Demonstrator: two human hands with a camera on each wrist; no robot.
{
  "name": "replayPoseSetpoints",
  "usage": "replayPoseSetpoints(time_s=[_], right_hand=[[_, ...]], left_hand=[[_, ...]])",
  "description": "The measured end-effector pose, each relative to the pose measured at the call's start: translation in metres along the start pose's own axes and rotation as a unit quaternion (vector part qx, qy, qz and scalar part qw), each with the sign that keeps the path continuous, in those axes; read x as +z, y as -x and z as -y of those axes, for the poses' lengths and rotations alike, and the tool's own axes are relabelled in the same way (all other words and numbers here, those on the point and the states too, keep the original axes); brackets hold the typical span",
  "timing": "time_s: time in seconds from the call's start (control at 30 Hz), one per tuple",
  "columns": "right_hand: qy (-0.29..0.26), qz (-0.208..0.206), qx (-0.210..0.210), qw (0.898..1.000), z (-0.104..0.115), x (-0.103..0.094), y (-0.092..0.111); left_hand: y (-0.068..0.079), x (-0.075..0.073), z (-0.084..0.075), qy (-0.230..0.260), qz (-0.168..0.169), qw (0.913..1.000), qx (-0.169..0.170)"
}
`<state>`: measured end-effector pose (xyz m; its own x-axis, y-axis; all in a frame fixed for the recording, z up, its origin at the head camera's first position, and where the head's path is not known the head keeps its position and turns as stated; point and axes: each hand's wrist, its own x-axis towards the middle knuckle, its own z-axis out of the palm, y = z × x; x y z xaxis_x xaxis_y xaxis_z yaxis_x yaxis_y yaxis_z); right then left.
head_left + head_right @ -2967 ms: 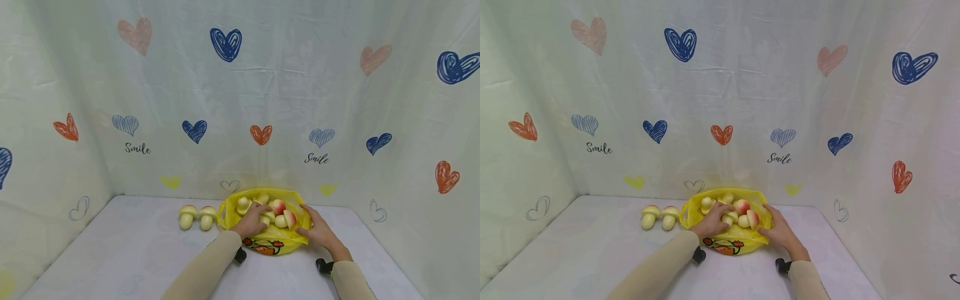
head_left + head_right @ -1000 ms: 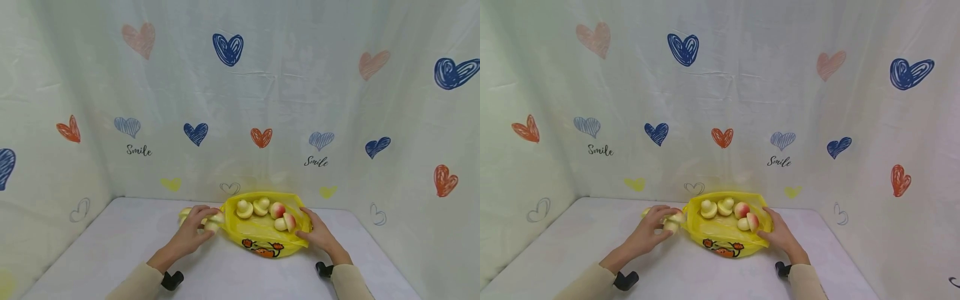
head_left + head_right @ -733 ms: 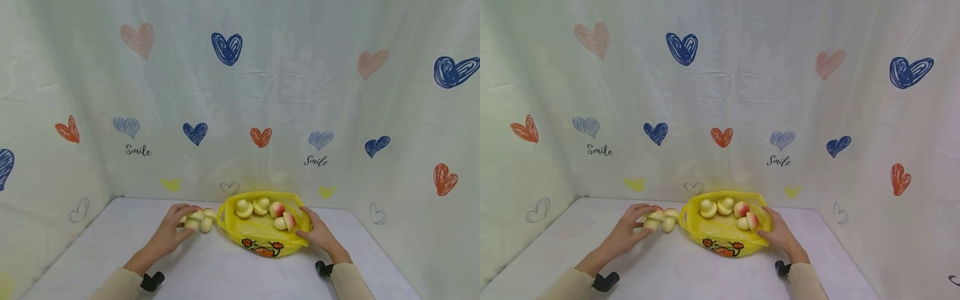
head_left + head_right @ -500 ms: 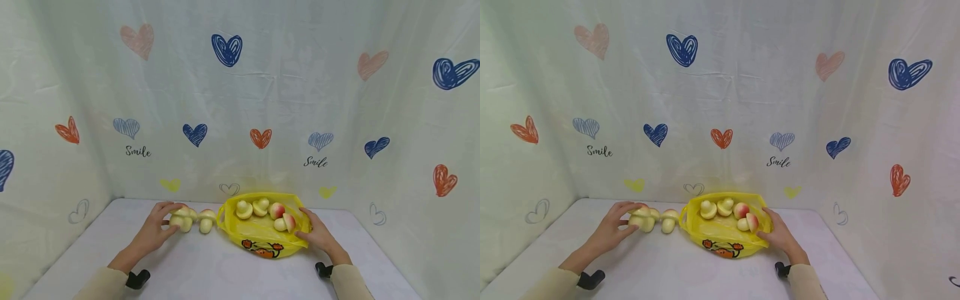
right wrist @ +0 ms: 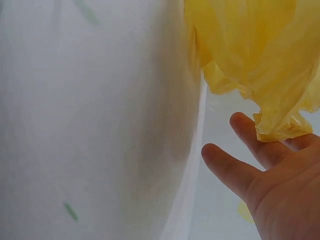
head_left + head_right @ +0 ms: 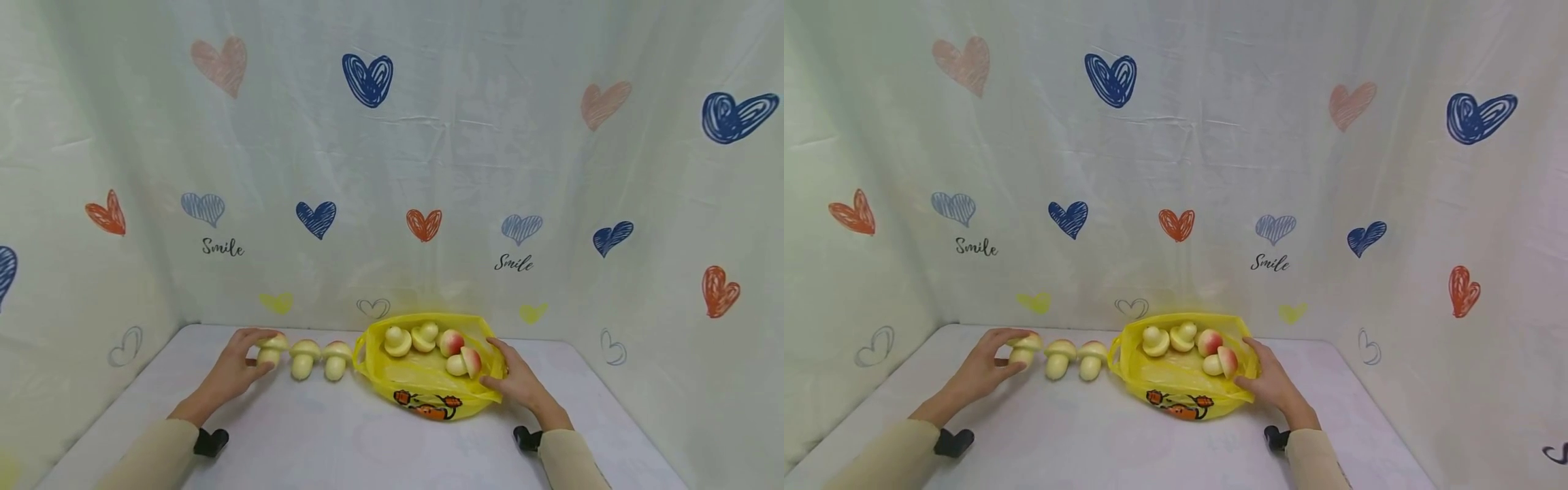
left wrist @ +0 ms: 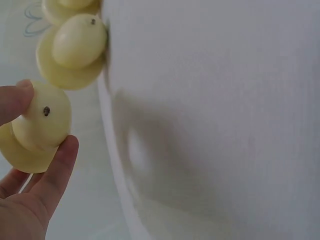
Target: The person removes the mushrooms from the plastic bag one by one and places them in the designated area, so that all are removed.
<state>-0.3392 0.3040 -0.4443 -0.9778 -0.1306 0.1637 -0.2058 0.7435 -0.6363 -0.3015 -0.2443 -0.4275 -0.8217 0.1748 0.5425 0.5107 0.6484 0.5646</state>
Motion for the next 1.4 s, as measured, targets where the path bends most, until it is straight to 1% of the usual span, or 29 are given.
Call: replayPoseSetpoints(time_s=[0.2,0.27,0.5,0.63,0.87,1.13,1.4], right_hand=[[-0.004,0.007,0.004,1.000,-0.003,0.001,-0.001],[-0.006,0.005,-0.001,1.000,-0.004,0.002,-0.002],[-0.006,0.001,-0.009,1.000,-0.003,0.002,-0.001],[-0.002,0.001,-0.008,1.000,-0.002,0.001,-0.001],[0.001,0.000,-0.007,1.000,-0.001,0.001,-0.001],[-0.003,0.001,-0.006,1.000,0.000,0.000,0.000],[-0.004,0.004,0.003,1.000,0.000,0.001,-0.001]], left_hand=[[-0.002,0.003,0.014,-0.009,0.015,0.9994,-0.029],[-0.003,0.004,0.017,-0.013,0.022,0.9988,-0.042],[-0.007,0.004,0.020,-0.048,0.052,0.9944,-0.079],[-0.009,0.005,0.021,-0.056,0.062,0.9931,-0.082],[-0.011,0.008,0.025,-0.066,0.063,0.9926,-0.080],[-0.011,0.009,0.023,-0.064,0.057,0.9937,-0.071],[-0.010,0.009,0.023,-0.067,0.058,0.9929,-0.080]])
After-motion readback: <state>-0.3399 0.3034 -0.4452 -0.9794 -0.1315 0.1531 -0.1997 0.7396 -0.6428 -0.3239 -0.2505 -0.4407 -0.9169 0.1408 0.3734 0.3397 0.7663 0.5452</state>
